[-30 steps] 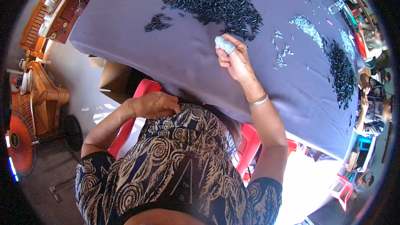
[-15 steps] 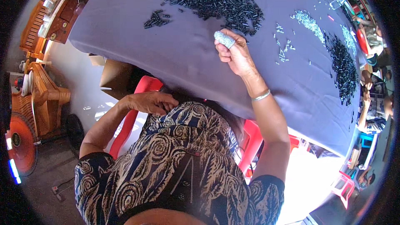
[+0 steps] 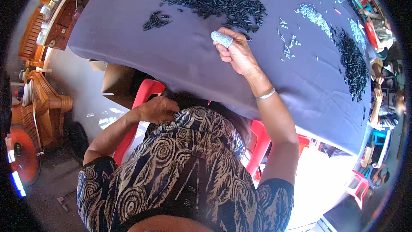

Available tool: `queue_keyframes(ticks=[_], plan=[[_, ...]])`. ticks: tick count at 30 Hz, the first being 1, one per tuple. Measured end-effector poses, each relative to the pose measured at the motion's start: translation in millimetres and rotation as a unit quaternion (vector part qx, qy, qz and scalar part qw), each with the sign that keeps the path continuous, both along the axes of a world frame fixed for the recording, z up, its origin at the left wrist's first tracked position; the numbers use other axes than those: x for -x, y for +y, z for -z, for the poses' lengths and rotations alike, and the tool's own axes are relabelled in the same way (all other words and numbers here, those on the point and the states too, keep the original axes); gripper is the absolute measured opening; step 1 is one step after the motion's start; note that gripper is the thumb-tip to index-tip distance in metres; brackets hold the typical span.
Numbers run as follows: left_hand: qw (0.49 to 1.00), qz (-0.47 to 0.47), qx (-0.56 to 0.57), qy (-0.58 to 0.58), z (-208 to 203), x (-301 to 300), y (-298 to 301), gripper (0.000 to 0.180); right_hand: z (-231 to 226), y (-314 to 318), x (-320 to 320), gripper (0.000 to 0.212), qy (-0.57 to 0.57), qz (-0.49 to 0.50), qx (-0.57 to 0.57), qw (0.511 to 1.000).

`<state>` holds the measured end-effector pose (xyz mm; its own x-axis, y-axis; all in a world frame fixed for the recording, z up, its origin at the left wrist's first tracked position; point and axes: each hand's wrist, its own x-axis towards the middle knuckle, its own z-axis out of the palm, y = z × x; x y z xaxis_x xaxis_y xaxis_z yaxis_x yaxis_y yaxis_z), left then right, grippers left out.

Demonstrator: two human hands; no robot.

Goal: Sorting small black plastic components on a table covered with a grey cloth.

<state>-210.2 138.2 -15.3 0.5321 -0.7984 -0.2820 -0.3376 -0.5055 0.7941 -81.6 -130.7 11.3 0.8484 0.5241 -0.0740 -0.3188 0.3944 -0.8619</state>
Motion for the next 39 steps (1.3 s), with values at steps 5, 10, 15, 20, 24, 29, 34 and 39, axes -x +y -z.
queue_keyframes(ticks=[5, 10, 15, 20, 24, 29, 34, 39], plan=[[0.981, -0.032, -0.079, -0.173, 0, 14, -11, 0.010, -1, 0, -2, 0.005, 0.000, 0.007, 0.019, 1.000], [0.957, -0.087, -0.186, -0.203, 15, 10, -13, 0.011, -3, 4, 1, 0.005, 0.004, 0.024, 0.029, 0.999], [0.973, 0.012, -0.198, -0.120, -3, -11, -11, 0.016, 1, 2, 0, 0.009, 0.026, 0.028, -0.020, 0.999], [0.989, -0.041, 0.036, -0.135, -49, -51, -4, 0.022, -6, -10, -3, 0.016, -0.031, 0.048, -0.036, 0.998], [0.904, -0.287, 0.125, -0.291, -72, -97, -10, 0.015, -10, -31, -16, 0.006, -0.123, 0.178, -0.062, 0.974], [0.829, -0.296, 0.035, -0.473, -51, -181, -8, 0.015, -19, -60, -31, 0.012, -0.128, 0.275, -0.048, 0.952], [0.833, -0.268, -0.051, -0.482, -36, -220, -14, 0.018, -20, -74, -35, 0.011, -0.160, 0.292, -0.026, 0.942], [0.834, -0.210, -0.111, -0.498, -34, -226, -16, 0.016, -35, -78, -30, 0.008, -0.185, 0.310, 0.237, 0.902]])
